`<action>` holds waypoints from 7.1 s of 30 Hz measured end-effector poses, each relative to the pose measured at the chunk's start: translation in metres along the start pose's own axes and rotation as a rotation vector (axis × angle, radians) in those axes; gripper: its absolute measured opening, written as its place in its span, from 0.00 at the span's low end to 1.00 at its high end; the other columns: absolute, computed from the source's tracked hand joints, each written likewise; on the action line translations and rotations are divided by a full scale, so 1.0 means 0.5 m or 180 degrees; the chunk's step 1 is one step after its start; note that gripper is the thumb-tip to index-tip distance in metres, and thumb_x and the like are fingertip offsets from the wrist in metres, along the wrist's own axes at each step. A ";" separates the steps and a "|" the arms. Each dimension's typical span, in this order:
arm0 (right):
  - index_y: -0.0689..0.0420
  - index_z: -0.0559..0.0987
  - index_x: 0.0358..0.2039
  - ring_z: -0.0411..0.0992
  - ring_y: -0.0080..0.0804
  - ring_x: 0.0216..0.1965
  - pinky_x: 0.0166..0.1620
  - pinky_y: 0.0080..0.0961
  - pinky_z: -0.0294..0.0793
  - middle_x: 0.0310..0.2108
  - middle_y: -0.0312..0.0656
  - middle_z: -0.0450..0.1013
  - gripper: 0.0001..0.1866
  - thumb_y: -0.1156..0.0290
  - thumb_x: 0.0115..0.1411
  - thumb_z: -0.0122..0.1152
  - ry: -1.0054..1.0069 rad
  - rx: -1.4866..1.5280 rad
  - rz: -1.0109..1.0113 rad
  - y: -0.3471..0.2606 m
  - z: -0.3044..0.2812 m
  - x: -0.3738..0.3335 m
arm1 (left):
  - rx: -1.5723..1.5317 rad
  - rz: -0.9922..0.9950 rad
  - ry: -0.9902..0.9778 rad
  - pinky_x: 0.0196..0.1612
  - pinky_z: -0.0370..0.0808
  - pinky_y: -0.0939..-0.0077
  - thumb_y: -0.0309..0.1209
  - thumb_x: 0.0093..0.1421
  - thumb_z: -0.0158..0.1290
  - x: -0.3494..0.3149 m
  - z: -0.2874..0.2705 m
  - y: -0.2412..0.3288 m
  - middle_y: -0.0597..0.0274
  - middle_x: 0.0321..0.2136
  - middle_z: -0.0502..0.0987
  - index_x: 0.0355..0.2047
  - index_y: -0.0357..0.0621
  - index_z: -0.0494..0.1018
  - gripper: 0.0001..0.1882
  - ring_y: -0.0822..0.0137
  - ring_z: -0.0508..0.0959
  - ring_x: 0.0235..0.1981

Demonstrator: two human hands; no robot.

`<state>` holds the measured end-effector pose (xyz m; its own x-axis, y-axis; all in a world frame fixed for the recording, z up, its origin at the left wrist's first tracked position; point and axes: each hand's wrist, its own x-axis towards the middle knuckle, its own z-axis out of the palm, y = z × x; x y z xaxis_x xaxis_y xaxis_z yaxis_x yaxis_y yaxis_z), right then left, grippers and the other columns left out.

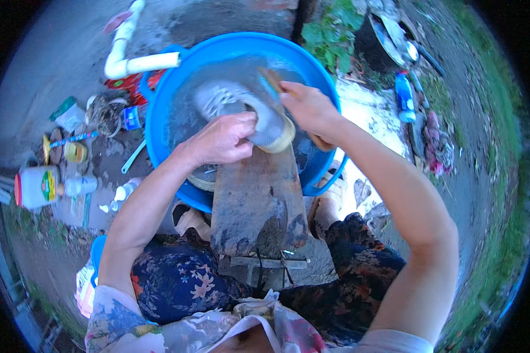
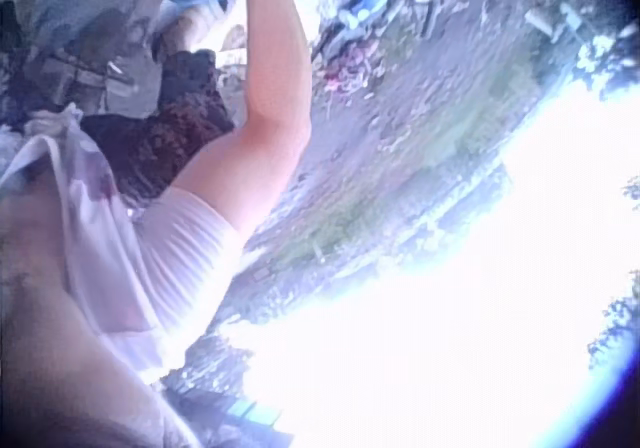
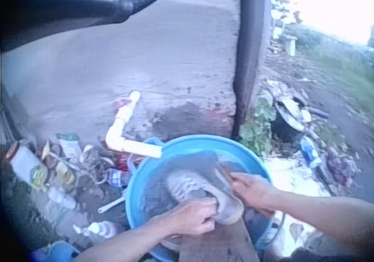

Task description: The person washes a single sneaker by hand using a brush and liquid detergent. They scrub the upper, sole, and sides, repeatedly rinse with water from a blue basin, and apply detergent from a bottle. The shoe is handled one at a time and remains in the basin during the process.

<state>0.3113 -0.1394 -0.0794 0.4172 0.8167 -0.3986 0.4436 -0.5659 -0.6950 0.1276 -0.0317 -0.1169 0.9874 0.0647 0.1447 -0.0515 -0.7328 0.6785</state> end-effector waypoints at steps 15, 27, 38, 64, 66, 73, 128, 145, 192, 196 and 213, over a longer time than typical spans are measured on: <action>0.48 0.65 0.57 0.71 0.55 0.44 0.47 0.45 0.69 0.42 0.55 0.72 0.23 0.61 0.61 0.46 -0.0095 -0.1999 -0.0560 -0.019 0.082 0.051 | 0.0261 0.0490 0.0260 0.44 0.67 0.61 0.29 0.43 0.55 -0.047 0.041 0.050 0.57 0.27 0.71 0.22 0.39 0.70 0.08 0.57 0.72 0.35; 0.49 0.64 0.59 0.73 0.52 0.42 0.45 0.39 0.71 0.46 0.56 0.71 0.24 0.67 0.61 0.48 0.0184 -0.1234 -0.1651 0.032 0.121 0.055 | 0.0027 0.0119 0.0776 0.50 0.66 0.61 0.42 0.48 0.59 -0.114 0.043 0.028 0.54 0.39 0.74 0.39 0.40 0.70 0.23 0.54 0.72 0.44; 0.62 0.63 0.57 0.66 0.53 0.53 0.55 0.39 0.64 0.53 0.58 0.66 0.28 0.67 0.56 0.52 0.0110 -0.1809 -0.0363 0.184 0.068 0.069 | 0.0957 -0.3671 0.4061 0.40 0.76 0.73 0.27 0.56 0.54 -0.807 -0.044 -0.002 0.55 0.46 0.73 0.45 0.42 0.72 0.16 0.65 0.77 0.41; 0.58 0.75 0.43 0.74 0.41 0.32 0.39 0.34 0.73 0.27 0.46 0.75 0.17 0.69 0.53 0.58 0.0527 -0.1270 -0.0883 0.096 -0.003 -0.012 | 0.2062 -0.4392 0.2108 0.57 0.62 0.61 0.29 0.54 0.55 -1.081 -0.320 -0.350 0.44 0.56 0.63 0.62 0.42 0.52 0.37 0.48 0.64 0.56; 0.57 0.75 0.44 0.75 0.37 0.30 0.37 0.31 0.74 0.26 0.44 0.75 0.16 0.70 0.54 0.58 0.0734 -0.0755 -0.1262 0.082 0.007 0.019 | 0.3210 -0.4183 0.2051 0.57 0.61 0.59 0.33 0.54 0.56 -1.337 -0.376 -0.366 0.41 0.56 0.62 0.62 0.38 0.50 0.39 0.46 0.64 0.56; 0.53 0.76 0.44 0.75 0.27 0.25 0.32 0.25 0.75 0.24 0.41 0.76 0.15 0.71 0.54 0.58 0.1954 -0.0492 -0.0457 0.240 -0.171 -0.024 | 0.3349 -0.3833 0.2190 0.55 0.63 0.57 0.37 0.57 0.52 -1.111 -0.351 -0.331 0.43 0.55 0.64 0.61 0.43 0.56 0.33 0.46 0.64 0.56; 0.61 0.70 0.47 0.70 0.31 0.38 0.46 0.29 0.67 0.37 0.38 0.72 0.33 0.68 0.38 0.67 0.0810 0.0964 0.0384 0.581 -0.514 0.024 | 0.1755 -0.2718 -0.2332 0.36 0.74 0.60 0.25 0.56 0.47 0.038 -0.124 0.071 0.47 0.29 0.76 0.38 0.35 0.67 0.10 0.50 0.77 0.31; 0.59 0.70 0.46 0.67 0.46 0.41 0.45 0.35 0.67 0.37 0.47 0.68 0.33 0.81 0.33 0.62 0.0362 -0.2584 -0.2598 0.054 -0.255 0.001 | -0.3991 -0.3991 0.2117 0.42 0.74 0.73 0.33 0.58 0.56 -0.046 -0.031 -0.002 0.59 0.38 0.76 0.42 0.38 0.72 0.15 0.69 0.77 0.36; 0.54 0.70 0.46 0.69 0.41 0.40 0.41 0.34 0.67 0.35 0.44 0.69 0.27 0.75 0.42 0.64 0.1364 -0.4787 -0.1725 -0.126 -0.118 -0.139 | -0.5932 -0.1747 0.3646 0.53 0.68 0.64 0.35 0.65 0.43 -0.070 0.081 0.099 0.57 0.49 0.71 0.51 0.41 0.64 0.17 0.63 0.72 0.49; 0.54 0.70 0.45 0.69 0.41 0.40 0.41 0.35 0.68 0.34 0.44 0.70 0.27 0.75 0.41 0.64 0.1188 -0.4808 -0.1625 -0.111 -0.113 -0.135 | -0.5882 -0.1731 0.3629 0.53 0.68 0.66 0.36 0.65 0.44 -0.071 0.084 0.102 0.58 0.50 0.70 0.53 0.40 0.63 0.19 0.65 0.72 0.49; 0.51 0.70 0.49 0.67 0.38 0.40 0.43 0.32 0.66 0.36 0.42 0.69 0.36 0.78 0.34 0.68 0.0903 -0.4320 -0.2354 -0.130 -0.083 -0.183 | -0.2635 -0.1737 0.2886 0.53 0.63 0.69 0.41 0.63 0.45 -0.065 0.205 0.066 0.48 0.48 0.72 0.53 0.36 0.65 0.24 0.57 0.71 0.49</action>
<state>0.2770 -0.1820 0.0271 -0.1463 0.9892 0.0028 0.8979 0.1316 0.4201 0.1090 -0.1275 -0.1729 0.4802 0.8737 -0.0780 -0.0790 0.1316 0.9881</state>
